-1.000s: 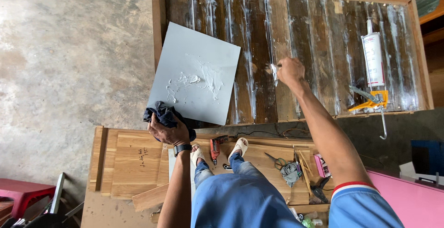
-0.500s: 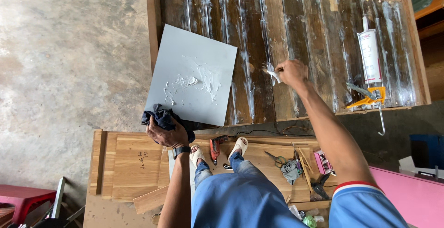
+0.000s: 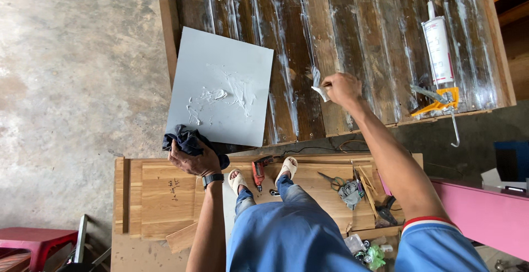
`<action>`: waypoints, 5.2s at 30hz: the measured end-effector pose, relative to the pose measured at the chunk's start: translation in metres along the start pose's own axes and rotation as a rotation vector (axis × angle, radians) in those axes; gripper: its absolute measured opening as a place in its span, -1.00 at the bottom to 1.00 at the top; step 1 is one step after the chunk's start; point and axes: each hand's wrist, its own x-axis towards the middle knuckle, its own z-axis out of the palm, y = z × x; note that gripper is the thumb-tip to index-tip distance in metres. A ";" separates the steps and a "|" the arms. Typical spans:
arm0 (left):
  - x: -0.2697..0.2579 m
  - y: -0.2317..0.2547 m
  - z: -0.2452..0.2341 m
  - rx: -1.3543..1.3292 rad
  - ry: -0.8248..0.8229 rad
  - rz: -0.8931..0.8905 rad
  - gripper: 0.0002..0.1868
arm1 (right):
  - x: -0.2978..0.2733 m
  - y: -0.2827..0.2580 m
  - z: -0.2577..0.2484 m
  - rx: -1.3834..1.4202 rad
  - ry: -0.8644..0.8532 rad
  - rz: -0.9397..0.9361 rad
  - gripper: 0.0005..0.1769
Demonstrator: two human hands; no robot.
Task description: The person uses a putty knife to scoop white filler from a metal sheet and applies it into the gaps between wooden planks on a workbench. They repeatedly spread and smooth the filler along the seams, occasionally wiping the tool on a cloth.
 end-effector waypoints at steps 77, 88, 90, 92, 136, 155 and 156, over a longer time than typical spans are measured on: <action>-0.002 -0.019 -0.001 -0.117 -0.054 0.019 -0.36 | -0.063 -0.034 -0.004 -0.029 -0.343 0.119 -0.83; 0.002 -0.016 -0.009 -0.126 -0.065 0.032 -0.39 | -0.034 -0.008 0.030 -0.085 -0.368 0.270 -0.83; 0.002 -0.019 -0.006 -0.124 -0.061 0.025 -0.39 | -0.027 0.005 0.060 -0.015 -0.262 0.251 -0.77; -0.001 -0.018 -0.003 -0.122 -0.062 0.020 -0.38 | -0.058 0.004 0.016 -0.027 -0.193 0.122 -0.81; 0.001 -0.013 -0.005 -0.065 -0.043 0.059 -0.40 | 0.112 -0.002 0.016 -0.278 0.051 -0.286 -0.72; 0.000 -0.017 -0.006 -0.093 -0.061 0.083 -0.39 | -0.001 -0.010 -0.041 -0.205 -0.114 -0.458 -0.68; 0.000 -0.017 -0.005 -0.090 -0.062 0.078 -0.39 | -0.002 -0.006 -0.036 -0.247 -0.112 -0.459 -0.68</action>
